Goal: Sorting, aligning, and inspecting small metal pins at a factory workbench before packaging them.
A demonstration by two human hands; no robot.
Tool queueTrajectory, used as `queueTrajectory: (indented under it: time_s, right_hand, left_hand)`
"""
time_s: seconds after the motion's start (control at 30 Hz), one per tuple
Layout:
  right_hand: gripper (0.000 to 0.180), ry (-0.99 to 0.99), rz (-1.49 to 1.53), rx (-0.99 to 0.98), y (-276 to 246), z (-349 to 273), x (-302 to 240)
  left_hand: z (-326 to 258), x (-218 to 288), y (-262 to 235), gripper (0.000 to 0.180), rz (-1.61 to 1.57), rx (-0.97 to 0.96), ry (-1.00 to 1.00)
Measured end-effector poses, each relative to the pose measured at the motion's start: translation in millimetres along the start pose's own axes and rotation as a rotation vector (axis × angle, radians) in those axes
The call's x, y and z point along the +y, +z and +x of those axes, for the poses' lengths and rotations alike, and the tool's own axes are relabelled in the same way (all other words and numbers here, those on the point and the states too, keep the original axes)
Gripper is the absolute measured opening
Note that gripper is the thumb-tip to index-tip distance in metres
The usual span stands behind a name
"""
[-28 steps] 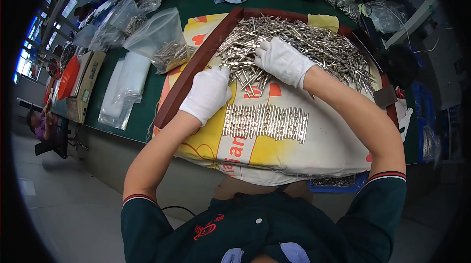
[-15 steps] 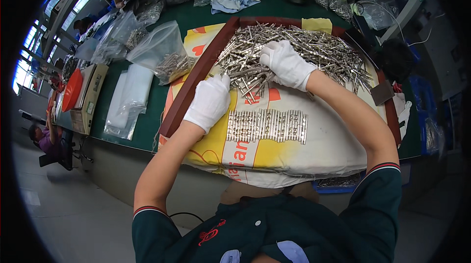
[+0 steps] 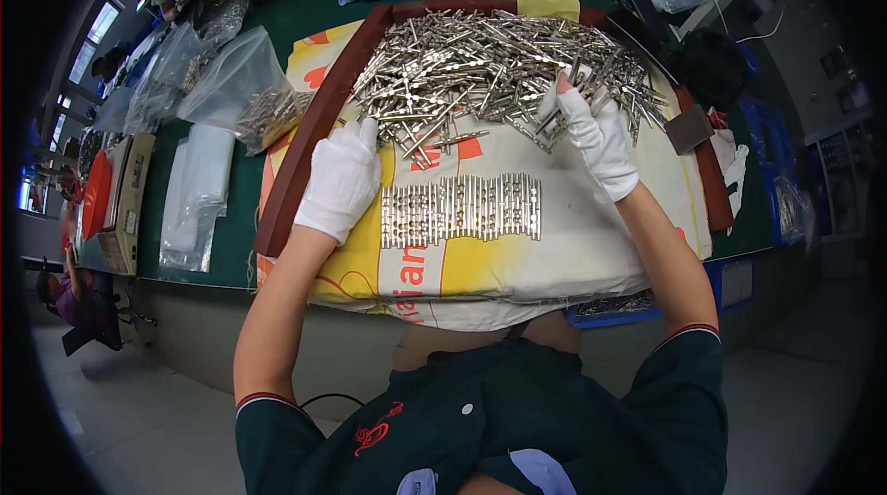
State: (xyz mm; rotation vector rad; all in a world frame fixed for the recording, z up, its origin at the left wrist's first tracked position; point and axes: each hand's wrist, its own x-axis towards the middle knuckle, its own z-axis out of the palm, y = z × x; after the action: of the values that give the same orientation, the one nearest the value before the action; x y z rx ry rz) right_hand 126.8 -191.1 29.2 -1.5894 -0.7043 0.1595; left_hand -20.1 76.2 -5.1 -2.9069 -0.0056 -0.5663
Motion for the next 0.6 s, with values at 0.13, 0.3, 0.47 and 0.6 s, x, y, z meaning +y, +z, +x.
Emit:
queueTrajectory:
  time_s: [0.13, 0.3, 0.47, 0.6]
  right_hand:
    - [0.023, 0.080, 0.026, 0.119, -6, -52, 15]
    - [0.007, 0.223, 0.005, 0.111, -5, -74, 38]
    - [0.011, 0.157, -0.018, 0.056, 0, -72, 36]
    - [0.014, 0.154, -0.007, 0.056, -3, -73, 37]
  left_hand:
    - [-2, -7, -5, 0.025, -0.079, -0.055, -0.008]
    - [10, 12, -39, 0.047, -0.036, 0.176, -0.064]
    - [24, 39, -53, 0.044, -0.331, 0.270, 0.025]
    - [33, 88, -49, 0.035, -0.588, 0.213, 0.213]
